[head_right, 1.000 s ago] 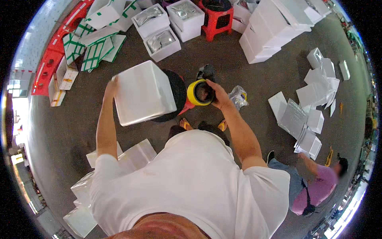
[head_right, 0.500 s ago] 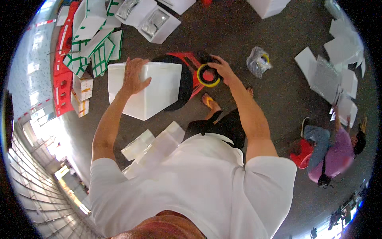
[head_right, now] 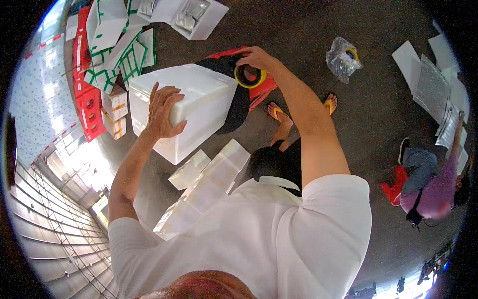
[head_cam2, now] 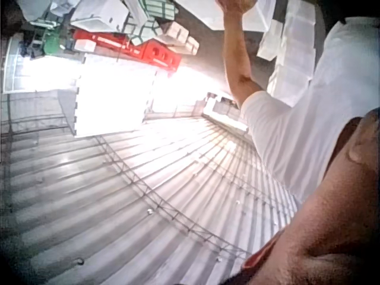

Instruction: The person repeatedly picks up white styrofoam boxes, places them on a red stool, and seals them with yellow packing tape using a handheld dispenser. They then move the sealed boxes aside and continue the process with new boxes from a nearby pile.

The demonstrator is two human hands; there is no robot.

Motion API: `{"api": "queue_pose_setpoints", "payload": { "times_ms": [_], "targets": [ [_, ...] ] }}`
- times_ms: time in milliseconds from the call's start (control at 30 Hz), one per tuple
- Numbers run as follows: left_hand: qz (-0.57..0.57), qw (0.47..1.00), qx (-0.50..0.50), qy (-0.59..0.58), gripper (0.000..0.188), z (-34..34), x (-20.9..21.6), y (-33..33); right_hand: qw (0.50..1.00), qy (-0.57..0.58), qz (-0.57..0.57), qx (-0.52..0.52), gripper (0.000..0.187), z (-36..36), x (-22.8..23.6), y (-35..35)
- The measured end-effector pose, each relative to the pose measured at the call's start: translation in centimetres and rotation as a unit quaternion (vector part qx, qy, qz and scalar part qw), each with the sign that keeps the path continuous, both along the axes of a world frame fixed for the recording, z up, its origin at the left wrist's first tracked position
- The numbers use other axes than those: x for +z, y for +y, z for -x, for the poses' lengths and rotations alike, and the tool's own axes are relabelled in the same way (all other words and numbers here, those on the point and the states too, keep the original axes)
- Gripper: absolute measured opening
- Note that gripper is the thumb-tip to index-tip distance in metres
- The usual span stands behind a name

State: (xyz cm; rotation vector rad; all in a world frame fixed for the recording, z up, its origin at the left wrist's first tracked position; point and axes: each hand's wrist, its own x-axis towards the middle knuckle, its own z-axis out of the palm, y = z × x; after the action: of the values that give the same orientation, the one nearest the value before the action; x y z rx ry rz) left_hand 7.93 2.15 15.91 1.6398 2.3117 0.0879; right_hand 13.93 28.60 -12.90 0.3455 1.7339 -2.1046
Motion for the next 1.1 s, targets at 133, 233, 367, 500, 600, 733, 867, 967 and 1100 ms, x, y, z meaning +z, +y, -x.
{"api": "queue_pose_setpoints", "payload": {
  "times_ms": [133, 233, 367, 500, 600, 733, 867, 967, 1100],
  "targets": [
    [0.009, 1.000, 0.009, -0.010, 0.065, 0.4, -0.2, -0.8, 0.972, 0.062, -0.033, 0.223, 0.051, 1.3, -0.6, -1.6],
    [-0.002, 0.998, 0.046, 0.038, 0.058, 1.7, -0.8, -0.6, 0.979, 0.025, -0.011, 0.200, 0.055, 0.3, -0.8, -1.2],
    [-0.014, 0.969, 0.230, 0.094, 0.053, 4.4, -2.2, -1.6, 0.988, -0.010, 0.062, 0.141, 0.056, -5.7, 0.3, -2.9],
    [-0.045, 0.893, 0.416, 0.168, 0.052, 9.1, -4.4, -7.6, 0.979, 0.112, -0.039, 0.163, 0.058, -11.0, -1.2, -7.6],
    [-0.095, 0.773, 0.620, 0.097, 0.055, 9.2, -3.5, -11.3, 0.993, 0.013, 0.058, 0.099, 0.052, -8.2, 1.0, -8.4],
    [-0.136, 0.948, 0.288, 0.022, 0.055, 5.4, -4.6, -7.9, 0.993, 0.079, -0.016, 0.084, 0.052, -3.1, -3.0, -8.5],
    [0.019, 0.938, 0.332, 0.098, 0.052, 3.7, -3.3, -5.1, 0.997, 0.045, 0.055, 0.039, 0.056, -4.6, -2.5, -7.2],
    [-0.013, 0.869, 0.468, 0.161, 0.065, 6.7, -4.7, -9.7, 0.994, 0.053, 0.059, 0.073, 0.056, -10.3, -0.3, -7.3],
    [0.035, 0.733, 0.677, 0.051, 0.075, 8.7, -3.9, -12.7, 0.990, 0.092, 0.011, 0.109, 0.057, -12.7, -1.1, -6.5]
  ]
}}
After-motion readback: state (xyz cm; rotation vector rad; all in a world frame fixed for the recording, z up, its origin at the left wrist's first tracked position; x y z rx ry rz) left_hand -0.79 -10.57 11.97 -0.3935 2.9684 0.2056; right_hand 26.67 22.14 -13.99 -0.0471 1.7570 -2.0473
